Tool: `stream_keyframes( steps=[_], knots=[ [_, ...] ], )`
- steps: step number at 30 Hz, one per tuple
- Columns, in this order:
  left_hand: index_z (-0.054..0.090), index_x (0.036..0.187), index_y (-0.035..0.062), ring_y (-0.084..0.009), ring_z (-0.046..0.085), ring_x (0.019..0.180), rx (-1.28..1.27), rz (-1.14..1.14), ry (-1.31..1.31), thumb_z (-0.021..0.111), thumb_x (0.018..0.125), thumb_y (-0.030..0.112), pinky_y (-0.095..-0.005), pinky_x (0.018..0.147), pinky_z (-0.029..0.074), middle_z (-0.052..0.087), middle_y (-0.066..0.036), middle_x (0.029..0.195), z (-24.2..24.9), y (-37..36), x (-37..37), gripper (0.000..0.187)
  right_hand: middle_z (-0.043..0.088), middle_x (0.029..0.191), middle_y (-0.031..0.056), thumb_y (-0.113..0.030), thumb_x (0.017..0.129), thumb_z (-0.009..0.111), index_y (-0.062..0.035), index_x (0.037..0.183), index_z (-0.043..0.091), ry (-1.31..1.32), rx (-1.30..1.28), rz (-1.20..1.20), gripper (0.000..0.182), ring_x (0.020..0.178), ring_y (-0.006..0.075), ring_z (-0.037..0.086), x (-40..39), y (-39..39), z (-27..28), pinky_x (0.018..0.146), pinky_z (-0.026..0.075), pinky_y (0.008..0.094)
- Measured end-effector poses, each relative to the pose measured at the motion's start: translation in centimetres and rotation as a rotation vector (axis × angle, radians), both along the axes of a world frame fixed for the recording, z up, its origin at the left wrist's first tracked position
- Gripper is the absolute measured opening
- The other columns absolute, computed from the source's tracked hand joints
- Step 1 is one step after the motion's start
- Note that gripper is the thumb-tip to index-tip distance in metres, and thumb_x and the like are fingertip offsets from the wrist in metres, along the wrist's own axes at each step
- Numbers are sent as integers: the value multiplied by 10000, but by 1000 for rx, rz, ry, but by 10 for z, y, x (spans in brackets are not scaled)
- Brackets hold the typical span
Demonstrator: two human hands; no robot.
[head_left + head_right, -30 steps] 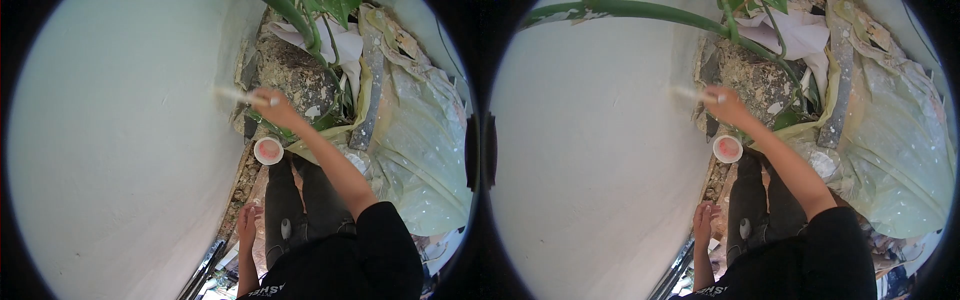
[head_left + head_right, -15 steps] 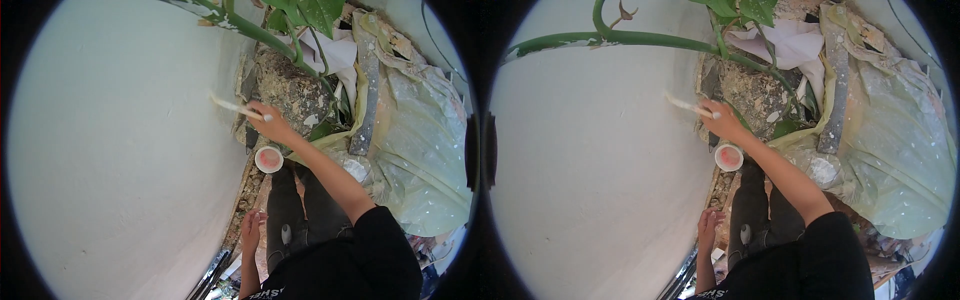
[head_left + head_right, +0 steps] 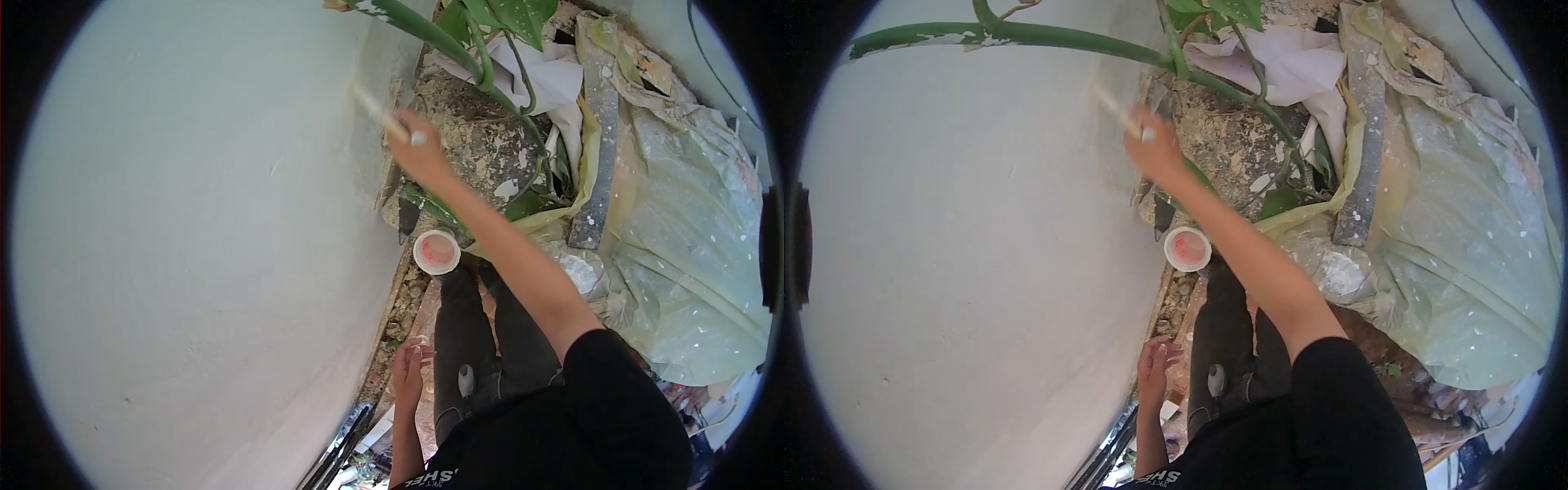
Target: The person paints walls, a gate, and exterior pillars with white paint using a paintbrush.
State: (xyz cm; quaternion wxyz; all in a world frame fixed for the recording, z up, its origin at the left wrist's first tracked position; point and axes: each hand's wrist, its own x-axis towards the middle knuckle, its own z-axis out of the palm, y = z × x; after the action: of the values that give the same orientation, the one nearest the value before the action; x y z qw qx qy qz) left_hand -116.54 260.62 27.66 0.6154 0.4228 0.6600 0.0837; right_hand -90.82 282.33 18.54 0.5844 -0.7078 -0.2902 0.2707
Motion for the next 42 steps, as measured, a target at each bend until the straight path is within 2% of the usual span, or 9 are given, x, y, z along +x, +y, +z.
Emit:
stream_keyframes(
  steps=[4,9,16,19,24,28,31,40,42],
  knots=[
    [399,1091,51,-164,544,820,26,-9,-27,403,864,154,-279,709,427,558,-97,892,-4,0,2,249,487,568,68,-137,721,554,-38,851,530,159,-13,300,165,484,145,438,-20,-63,28,426,326,285],
    [390,1102,48,-162,546,819,22,-3,28,404,862,143,-271,698,424,564,-99,888,0,-2,-5,258,436,605,-34,-178,850,471,-71,953,486,1248,126,355,149,433,26,307,-5,-107,44,383,227,151],
    [413,1072,41,-152,549,803,7,-60,5,402,863,132,-256,683,417,569,-95,882,-7,-5,-8,228,455,663,3,-206,869,439,-59,1058,435,1471,297,272,239,468,46,354,-16,-157,41,409,269,155],
    [429,1048,41,-149,548,802,-31,-100,-26,398,866,129,-254,684,416,569,-91,878,-7,-8,-11,205,449,668,9,-195,883,402,-75,1024,444,1481,254,223,190,461,52,348,-25,-166,45,408,271,161],
    [436,1043,42,-148,548,804,-40,-112,-10,393,869,128,-251,690,414,569,-87,875,-7,-15,-45,199,356,596,-30,-270,888,378,-95,877,440,1963,561,231,187,414,35,281,-57,-171,44,370,223,162],
    [453,1031,40,-148,548,804,-31,-58,-9,396,869,136,-254,686,418,569,-85,880,-8,-20,-86,197,320,543,-44,-376,871,377,-104,786,410,2105,412,342,287,357,34,199,-100,-161,64,323,160,175],
    [470,1012,36,-148,549,803,-15,-40,30,398,867,138,-257,683,422,569,-81,876,-2,-21,-107,191,297,533,-37,-390,872,367,-95,766,379,2038,280,278,314,349,33,220,-148,-144,57,301,164,164],
    [463,1025,26,-151,541,811,-50,30,46,390,867,143,-254,689,420,557,-90,880,1,-32,-163,210,278,450,-21,-443,847,323,-106,676,343,1126,-354,-333,378,327,109,256,-169,-15,-41,309,203,239],
    [460,1029,27,-153,541,810,-47,39,36,393,866,146,-254,689,419,557,-90,878,-1,-32,-172,213,257,455,-31,-448,846,315,-109,678,329,1247,-309,-249,379,330,99,238,-158,-3,-44,306,193,232]
  ],
)
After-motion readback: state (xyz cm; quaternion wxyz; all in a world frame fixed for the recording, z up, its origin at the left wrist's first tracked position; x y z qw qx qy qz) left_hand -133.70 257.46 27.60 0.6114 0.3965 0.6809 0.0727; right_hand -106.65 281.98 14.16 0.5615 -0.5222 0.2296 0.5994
